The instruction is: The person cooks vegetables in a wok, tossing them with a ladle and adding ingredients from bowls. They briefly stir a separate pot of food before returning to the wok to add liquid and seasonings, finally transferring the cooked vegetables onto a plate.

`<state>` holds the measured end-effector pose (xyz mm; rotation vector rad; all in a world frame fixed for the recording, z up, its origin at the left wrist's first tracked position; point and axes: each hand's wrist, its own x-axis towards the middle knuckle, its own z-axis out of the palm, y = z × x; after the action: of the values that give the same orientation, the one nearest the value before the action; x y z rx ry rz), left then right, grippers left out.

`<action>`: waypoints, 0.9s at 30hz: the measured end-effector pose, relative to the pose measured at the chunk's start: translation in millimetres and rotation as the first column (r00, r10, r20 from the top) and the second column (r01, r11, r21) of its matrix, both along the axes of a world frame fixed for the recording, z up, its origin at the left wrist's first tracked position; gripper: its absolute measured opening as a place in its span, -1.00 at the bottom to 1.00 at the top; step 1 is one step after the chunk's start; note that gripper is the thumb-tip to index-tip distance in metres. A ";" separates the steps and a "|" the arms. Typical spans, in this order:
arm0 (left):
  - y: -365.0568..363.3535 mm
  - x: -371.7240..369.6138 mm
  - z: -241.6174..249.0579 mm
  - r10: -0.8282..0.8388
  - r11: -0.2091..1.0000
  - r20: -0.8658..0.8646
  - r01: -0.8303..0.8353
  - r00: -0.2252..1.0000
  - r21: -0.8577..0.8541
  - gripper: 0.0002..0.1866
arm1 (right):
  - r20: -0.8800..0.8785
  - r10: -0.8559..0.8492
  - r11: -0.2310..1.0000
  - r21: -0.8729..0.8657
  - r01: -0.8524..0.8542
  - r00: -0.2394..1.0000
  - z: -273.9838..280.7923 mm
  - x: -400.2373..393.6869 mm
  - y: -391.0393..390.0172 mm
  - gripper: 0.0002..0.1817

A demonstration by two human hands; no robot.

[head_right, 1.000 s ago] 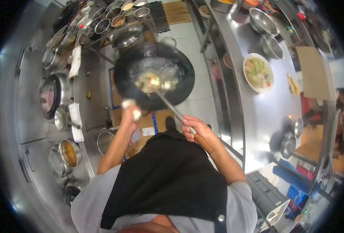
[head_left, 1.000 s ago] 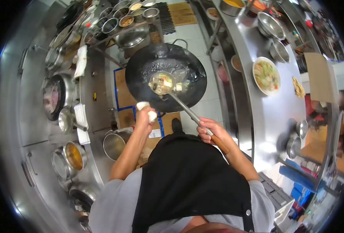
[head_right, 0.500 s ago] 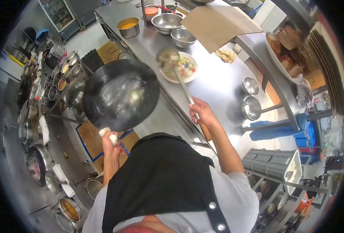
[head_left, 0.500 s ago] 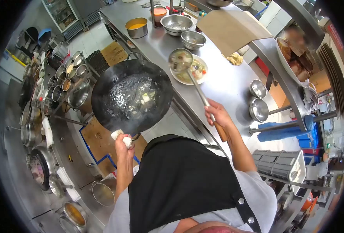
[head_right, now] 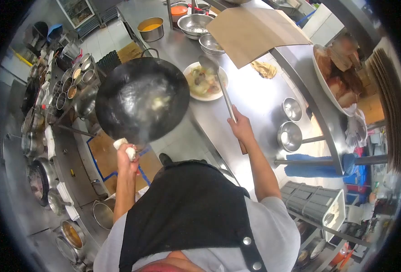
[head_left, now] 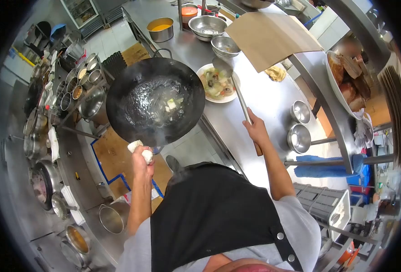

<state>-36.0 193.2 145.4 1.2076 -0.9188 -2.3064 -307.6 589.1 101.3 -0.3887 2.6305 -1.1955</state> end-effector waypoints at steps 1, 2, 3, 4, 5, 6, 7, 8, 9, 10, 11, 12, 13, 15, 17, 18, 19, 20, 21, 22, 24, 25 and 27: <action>-1.2 -2.4 -4.3 -0.004 1.000 -0.010 0.004 1.000 0.000 -0.92 | -0.041 0.014 0.997 0.078 -0.010 0.999 5.3 3.8 3.9 -0.24; -2.8 -5.9 -6.7 -0.008 1.000 -0.020 0.008 1.000 -0.003 -0.91 | -0.080 0.029 0.988 0.152 -0.017 0.996 20.5 9.2 1.4 -0.24; -3.2 -10.9 -6.3 -0.008 1.000 -0.013 0.008 1.000 -0.001 -0.91 | -0.092 0.026 0.993 0.116 -0.015 0.995 28.7 12.1 0.6 -0.23; -3.1 -16.3 -6.0 -0.011 1.000 -0.005 0.011 1.000 0.000 -0.91 | -0.102 0.018 0.997 0.080 -0.010 0.995 35.1 16.0 1.1 -0.22; -3.4 -21.6 -5.6 -0.018 1.000 0.004 0.018 1.000 0.002 -0.91 | -0.112 0.005 0.999 0.043 0.000 0.994 41.9 21.6 2.4 -0.20; -4.4 -27.7 -6.1 -0.030 1.000 -0.014 0.030 0.999 -0.003 -0.91 | -0.170 0.037 0.999 0.026 -0.033 0.985 50.2 28.3 3.2 -0.21; -5.5 -33.0 -7.9 -0.046 0.999 -0.025 0.046 0.999 0.000 -0.91 | -0.232 0.068 0.998 0.012 -0.067 0.970 59.6 35.1 2.7 -0.22; -7.7 -37.8 -10.1 -0.060 0.998 -0.039 0.060 0.997 0.002 -0.91 | -0.295 0.100 0.994 0.001 -0.105 0.950 69.1 42.6 0.2 -0.22; -9.8 -42.8 -10.9 -0.073 0.997 -0.053 0.074 0.996 0.003 -0.91 | -0.111 0.076 0.987 -0.131 -0.090 0.991 79.7 55.4 -6.7 -0.22; -9.6 -48.8 -5.6 -0.077 0.997 -0.055 0.078 0.996 0.025 -0.91 | 0.079 0.072 0.965 -0.258 -0.049 0.994 89.6 71.7 -16.7 -0.22; -7.9 -54.6 3.9 -0.082 0.995 -0.058 0.084 0.995 0.047 -0.90 | 0.264 0.089 0.928 -0.371 0.016 0.960 94.0 84.4 -23.3 -0.23; -7.8 -58.7 9.2 -0.088 0.993 -0.057 0.092 0.994 0.070 -0.90 | 0.443 0.180 0.904 -0.426 0.029 0.878 68.7 87.9 -24.1 -0.23; -10.3 -62.9 5.3 -0.121 0.990 -0.068 0.126 0.990 0.067 -0.89 | 0.594 0.277 0.878 -0.476 0.053 0.756 34.6 89.6 -25.8 -0.23; -17.7 -71.2 -3.1 -0.170 0.983 -0.093 0.176 0.981 0.054 -0.88 | 0.450 0.237 0.945 -0.311 -0.097 0.861 6.5 88.7 -36.9 -0.32; -33.6 -83.6 -1.0 -0.125 0.990 -0.037 0.122 0.991 -0.068 -0.92 | -0.004 0.289 0.957 -0.028 -0.289 0.957 -9.6 55.2 -53.4 -0.36; -43.5 -88.3 -0.1 -0.092 0.985 0.013 0.093 0.996 -0.145 -0.93 | -0.041 0.324 0.944 -0.042 -0.326 0.945 15.5 37.7 -74.5 -0.38; -51.6 -92.4 1.6 -0.059 0.972 0.058 0.071 0.997 -0.223 -0.93 | -0.081 0.355 0.931 -0.056 -0.360 0.931 43.4 10.1 -102.6 -0.40; -59.6 -99.3 10.0 -0.090 0.951 0.067 0.106 0.994 -0.291 -0.95 | -0.231 0.376 0.912 -0.080 -0.403 0.897 43.4 -16.5 -131.7 -0.38; -67.0 -108.1 23.2 -0.120 0.924 0.072 0.138 0.990 -0.357 -0.95 | -0.383 0.382 0.889 -0.095 -0.448 0.841 43.8 -32.5 -157.7 -0.36; -69.4 -117.7 36.8 -0.104 0.905 0.057 0.119 0.993 -0.408 -0.98 | -0.343 0.392 0.898 -0.058 -0.435 0.854 53.1 -31.6 -176.7 -0.36; -83.2 -132.5 54.8 -0.103 0.882 0.064 0.121 0.993 -0.455 -0.97 | -0.260 0.398 0.913 0.018 -0.408 0.880 78.3 -25.5 -206.0 -0.35; -86.1 -138.0 64.8 -0.090 0.882 0.048 0.102 0.995 -0.460 -0.96 | -0.255 0.428 0.903 0.071 -0.424 0.867 77.4 -24.1 -202.2 -0.33; -101.3 -145.3 64.7 -0.123 0.880 0.015 0.116 0.992 -0.461 -0.95 | -0.245 0.493 0.869 0.186 -0.459 0.835 66.9 -26.6 -168.7 -0.30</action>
<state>-181.3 91.9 210.1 0.9461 -1.4709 -2.0080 -334.2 420.5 168.2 -1.1950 2.5733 -0.8595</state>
